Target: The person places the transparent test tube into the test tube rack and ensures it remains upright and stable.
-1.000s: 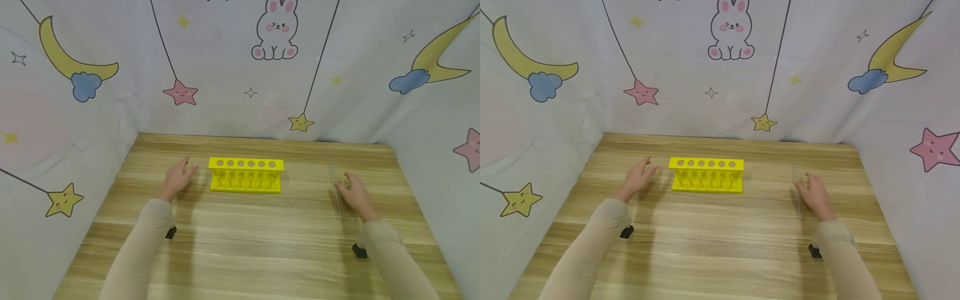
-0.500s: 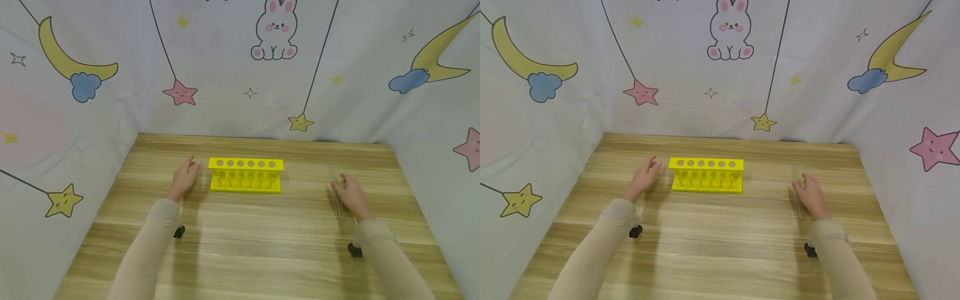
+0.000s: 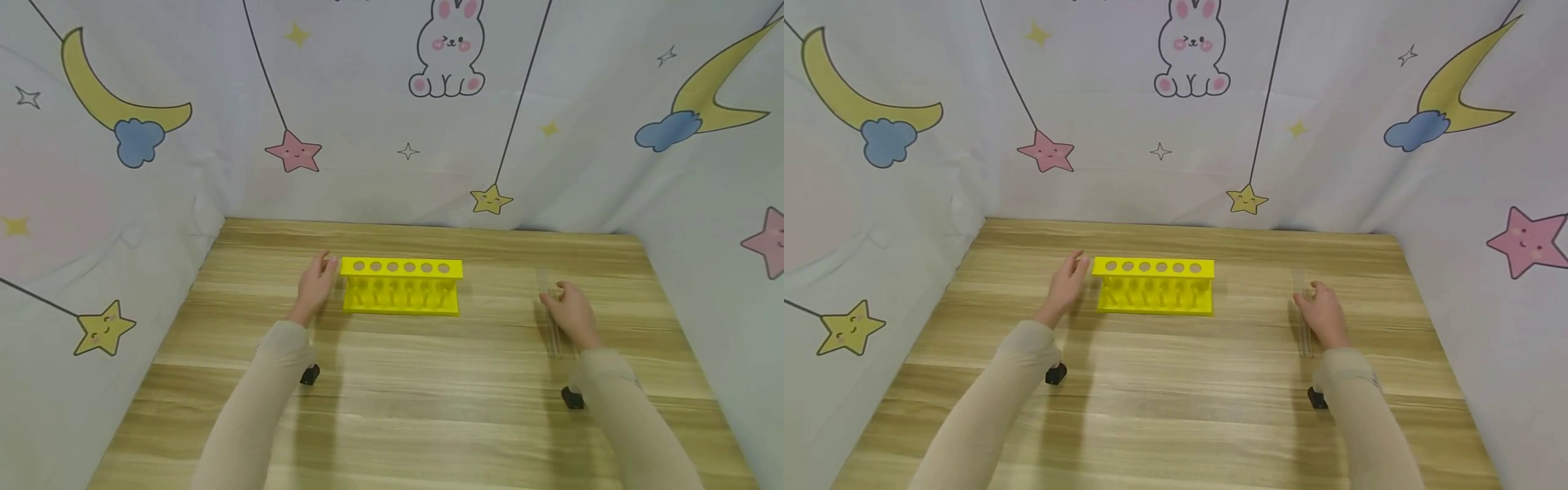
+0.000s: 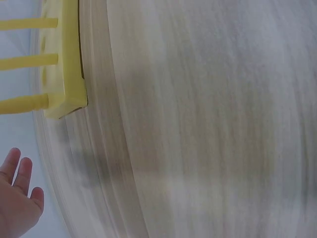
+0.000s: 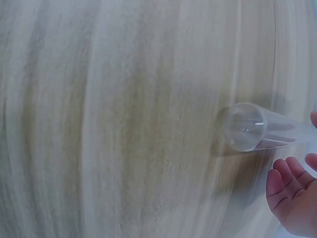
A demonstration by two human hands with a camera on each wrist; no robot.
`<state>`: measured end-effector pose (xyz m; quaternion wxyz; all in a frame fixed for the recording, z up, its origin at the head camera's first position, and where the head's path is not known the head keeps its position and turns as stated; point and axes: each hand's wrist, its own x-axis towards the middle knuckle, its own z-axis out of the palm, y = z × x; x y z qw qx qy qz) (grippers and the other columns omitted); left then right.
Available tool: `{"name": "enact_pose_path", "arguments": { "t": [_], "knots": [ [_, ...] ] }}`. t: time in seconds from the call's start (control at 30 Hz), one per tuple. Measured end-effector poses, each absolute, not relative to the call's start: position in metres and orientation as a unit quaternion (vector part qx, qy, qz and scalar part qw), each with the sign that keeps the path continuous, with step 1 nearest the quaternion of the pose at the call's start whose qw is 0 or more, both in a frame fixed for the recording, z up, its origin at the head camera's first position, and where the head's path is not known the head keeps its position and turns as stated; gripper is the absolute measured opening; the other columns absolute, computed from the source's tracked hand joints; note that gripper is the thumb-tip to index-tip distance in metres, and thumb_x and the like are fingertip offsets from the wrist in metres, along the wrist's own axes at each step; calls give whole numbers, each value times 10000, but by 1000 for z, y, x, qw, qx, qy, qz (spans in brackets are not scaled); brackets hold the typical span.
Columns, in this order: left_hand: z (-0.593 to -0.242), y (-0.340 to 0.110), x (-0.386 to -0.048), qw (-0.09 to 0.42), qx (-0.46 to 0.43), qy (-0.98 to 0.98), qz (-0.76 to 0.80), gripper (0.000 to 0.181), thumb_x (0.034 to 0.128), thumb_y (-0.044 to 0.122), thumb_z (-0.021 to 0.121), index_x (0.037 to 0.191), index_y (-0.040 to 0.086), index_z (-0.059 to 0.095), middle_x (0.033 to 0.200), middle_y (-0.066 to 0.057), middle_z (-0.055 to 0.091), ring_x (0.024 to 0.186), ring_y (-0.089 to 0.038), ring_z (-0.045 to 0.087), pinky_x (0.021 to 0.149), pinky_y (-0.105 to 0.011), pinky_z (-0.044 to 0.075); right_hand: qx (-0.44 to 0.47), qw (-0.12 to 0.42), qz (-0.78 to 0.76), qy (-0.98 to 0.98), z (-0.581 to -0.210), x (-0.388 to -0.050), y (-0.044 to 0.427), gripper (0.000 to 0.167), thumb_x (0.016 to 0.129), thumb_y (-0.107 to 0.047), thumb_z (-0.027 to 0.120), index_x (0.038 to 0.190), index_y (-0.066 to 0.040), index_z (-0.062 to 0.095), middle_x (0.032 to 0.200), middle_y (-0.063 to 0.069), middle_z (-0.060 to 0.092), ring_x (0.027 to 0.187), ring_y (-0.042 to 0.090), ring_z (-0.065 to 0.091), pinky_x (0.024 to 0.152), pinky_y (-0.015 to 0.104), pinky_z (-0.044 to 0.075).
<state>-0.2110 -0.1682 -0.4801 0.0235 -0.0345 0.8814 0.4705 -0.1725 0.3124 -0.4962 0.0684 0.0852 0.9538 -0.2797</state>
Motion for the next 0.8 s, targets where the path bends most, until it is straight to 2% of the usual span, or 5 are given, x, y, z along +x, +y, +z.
{"name": "enact_pose_path", "arguments": {
  "t": [0.43, 0.8],
  "knots": [
    [-485, -154, -214, 19, -60, 851, 522, 528, 936, 430, 323, 1354, 106, 307, 1295, -188, 442, 1171, -306, 433, 971, -438, 350, 105, 109, -293, 944, -494, -177, 309, 665, 906, -413, 397, 1302, 106, 270, 1196, 330, 433, 1063, 429, 455, 825, 499, 407],
    [-491, -141, -216, 13, -101, 819, 564, 530, 928, 459, 317, 1337, 124, 337, 1255, -171, 466, 1111, -290, 457, 947, -424, 368, 117, 109, -275, 948, -495, -179, 305, 628, 904, -395, 402, 1268, 110, 314, 1190, 321, 449, 1057, 440, 453, 832, 502, 400]
  ]
}}
